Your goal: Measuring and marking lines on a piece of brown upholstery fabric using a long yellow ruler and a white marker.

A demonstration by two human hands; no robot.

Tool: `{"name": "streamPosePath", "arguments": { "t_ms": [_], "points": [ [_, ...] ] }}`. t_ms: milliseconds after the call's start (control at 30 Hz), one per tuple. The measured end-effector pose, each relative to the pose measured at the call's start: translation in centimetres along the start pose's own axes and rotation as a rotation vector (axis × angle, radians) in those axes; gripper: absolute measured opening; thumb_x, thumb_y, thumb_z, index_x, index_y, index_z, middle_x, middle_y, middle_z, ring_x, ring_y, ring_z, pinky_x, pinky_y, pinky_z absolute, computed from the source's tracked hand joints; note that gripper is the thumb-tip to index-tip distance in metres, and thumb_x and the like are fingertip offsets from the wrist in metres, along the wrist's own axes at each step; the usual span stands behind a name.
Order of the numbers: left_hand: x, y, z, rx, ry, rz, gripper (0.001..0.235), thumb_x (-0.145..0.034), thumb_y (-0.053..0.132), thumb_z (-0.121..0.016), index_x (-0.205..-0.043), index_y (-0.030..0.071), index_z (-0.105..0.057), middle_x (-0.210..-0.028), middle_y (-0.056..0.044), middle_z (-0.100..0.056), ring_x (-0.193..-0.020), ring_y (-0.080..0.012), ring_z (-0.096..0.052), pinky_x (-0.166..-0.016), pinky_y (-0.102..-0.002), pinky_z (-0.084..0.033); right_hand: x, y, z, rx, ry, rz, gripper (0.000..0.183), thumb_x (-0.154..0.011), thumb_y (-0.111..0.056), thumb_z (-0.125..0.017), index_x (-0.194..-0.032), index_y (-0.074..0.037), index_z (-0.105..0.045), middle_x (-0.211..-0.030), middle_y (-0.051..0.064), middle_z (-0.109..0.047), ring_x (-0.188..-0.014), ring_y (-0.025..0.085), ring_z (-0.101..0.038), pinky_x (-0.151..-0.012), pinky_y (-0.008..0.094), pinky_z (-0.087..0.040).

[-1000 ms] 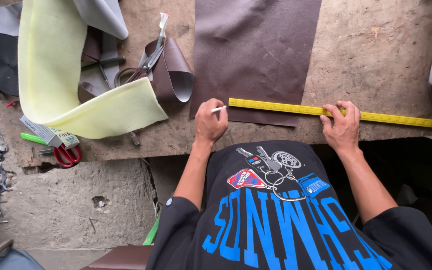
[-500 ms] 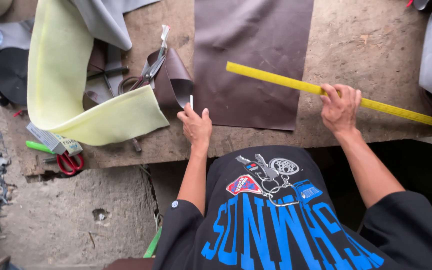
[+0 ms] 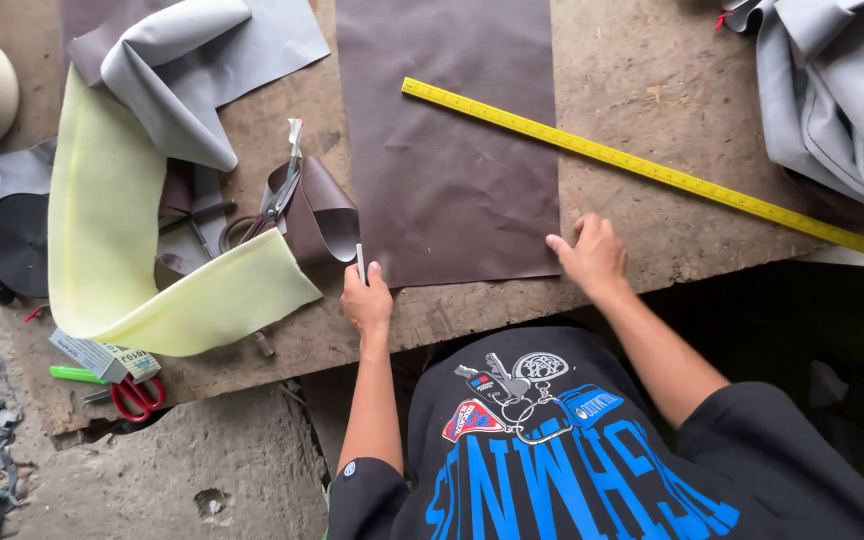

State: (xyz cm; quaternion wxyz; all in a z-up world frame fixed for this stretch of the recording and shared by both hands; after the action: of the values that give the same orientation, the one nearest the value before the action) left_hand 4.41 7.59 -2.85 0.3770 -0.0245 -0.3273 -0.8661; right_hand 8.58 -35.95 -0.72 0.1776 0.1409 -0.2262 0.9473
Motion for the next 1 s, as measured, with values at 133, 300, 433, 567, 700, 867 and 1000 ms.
{"name": "streamPosePath", "arguments": {
  "t_ms": [133,300,433,567,700,867,1000],
  "points": [
    [-0.3,-1.5,-0.5,-0.018,-0.025,-0.010,0.021,-0.100,0.039,-0.068,-0.107,0.019,-0.072,-0.088,-0.014,-0.077,-0.095,-0.0408,-0.076,-0.085,-0.049,-0.057,0.7,0.2,-3.7,-0.009,0.010,-0.078,0.031,-0.095,-0.044,-0.075,-0.103,-0.015,-0.066,-0.103,0.014,-0.067,-0.096,0.047,-0.074,-0.082,0.061,-0.056],
    [-0.2,-2.4,0.3,-0.037,-0.105,-0.042,0.020,-0.100,0.035,-0.069,-0.103,0.016,-0.073,-0.085,-0.017,-0.076,-0.093,-0.0435,-0.075,-0.082,-0.051,-0.057,0.7,1.1,-5.5,0.095,-0.132,-0.080,0.029,-0.097,-0.041,-0.064,-0.100,-0.013,-0.071,-0.098,0.015,-0.073,-0.093,0.047,-0.076,-0.079,0.061,-0.057],
    [3.4,-5.5,2.8,-0.124,-0.177,-0.014,0.026,-0.098,0.040,-0.069,-0.103,0.015,-0.073,-0.087,-0.020,-0.076,-0.096,-0.0446,-0.074,-0.083,-0.053,-0.057,6.9,0.6,-3.9,0.139,-0.248,-0.059,0.029,-0.097,-0.037,-0.064,-0.099,-0.009,-0.072,-0.098,0.019,-0.073,-0.099,0.047,-0.075,-0.083,0.058,-0.058],
    [7.7,-9.5,5.5,-0.218,-0.237,0.058,0.029,-0.100,0.039,-0.065,-0.104,0.011,-0.071,-0.090,-0.026,-0.075,-0.099,-0.0483,-0.073,-0.086,-0.056,-0.056,11.4,1.7,-5.5,0.219,-0.420,-0.048,0.029,-0.092,-0.038,-0.066,-0.090,-0.011,-0.075,-0.095,0.019,-0.076,-0.099,0.046,-0.076,-0.084,0.056,-0.060],
    [10.5,-13.4,6.4,-0.339,-0.334,0.176,0.027,-0.099,0.041,-0.062,-0.104,0.016,-0.069,-0.091,-0.019,-0.077,-0.098,-0.0432,-0.075,-0.084,-0.052,-0.057,12.7,4.8,-8.4,0.350,-0.589,-0.060,0.028,-0.084,-0.038,-0.068,-0.085,-0.014,-0.081,-0.090,0.016,-0.081,-0.096,0.041,-0.079,-0.080,0.050,-0.061],
    [10.3,-9.7,9.4,-0.270,-0.065,-0.004,0.028,-0.095,0.036,-0.075,-0.112,0.016,-0.068,-0.104,-0.008,-0.064,-0.097,-0.0386,-0.073,-0.082,-0.051,-0.060,9.1,1.2,-1.3,0.280,-0.451,-0.073,0.032,-0.087,-0.050,-0.073,-0.096,-0.020,-0.077,-0.101,0.014,-0.078,-0.102,0.041,-0.077,-0.085,0.052,-0.060],
    [6.8,-3.8,7.7,-0.177,0.178,-0.451,0.021,-0.097,0.031,-0.075,-0.114,0.018,-0.074,-0.098,-0.005,-0.060,-0.089,-0.0322,-0.072,-0.071,-0.044,-0.060,4.5,-2.4,5.7,0.001,-0.021,0.125,0.048,-0.095,-0.020,-0.077,-0.138,-0.008,-0.059,-0.128,0.027,-0.055,-0.098,0.055,-0.071,-0.083,0.062,-0.060]
  ]
}}
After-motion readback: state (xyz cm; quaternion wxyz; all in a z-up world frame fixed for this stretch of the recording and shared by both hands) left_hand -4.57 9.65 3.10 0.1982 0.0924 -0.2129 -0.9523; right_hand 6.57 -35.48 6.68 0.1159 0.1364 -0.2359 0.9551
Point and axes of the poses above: each hand's wrist, its own x-axis away from the middle knuckle, its own z-axis out of the back of the hand, y = z × x, the point moved 6 cm from there along -x, towards the middle knuckle
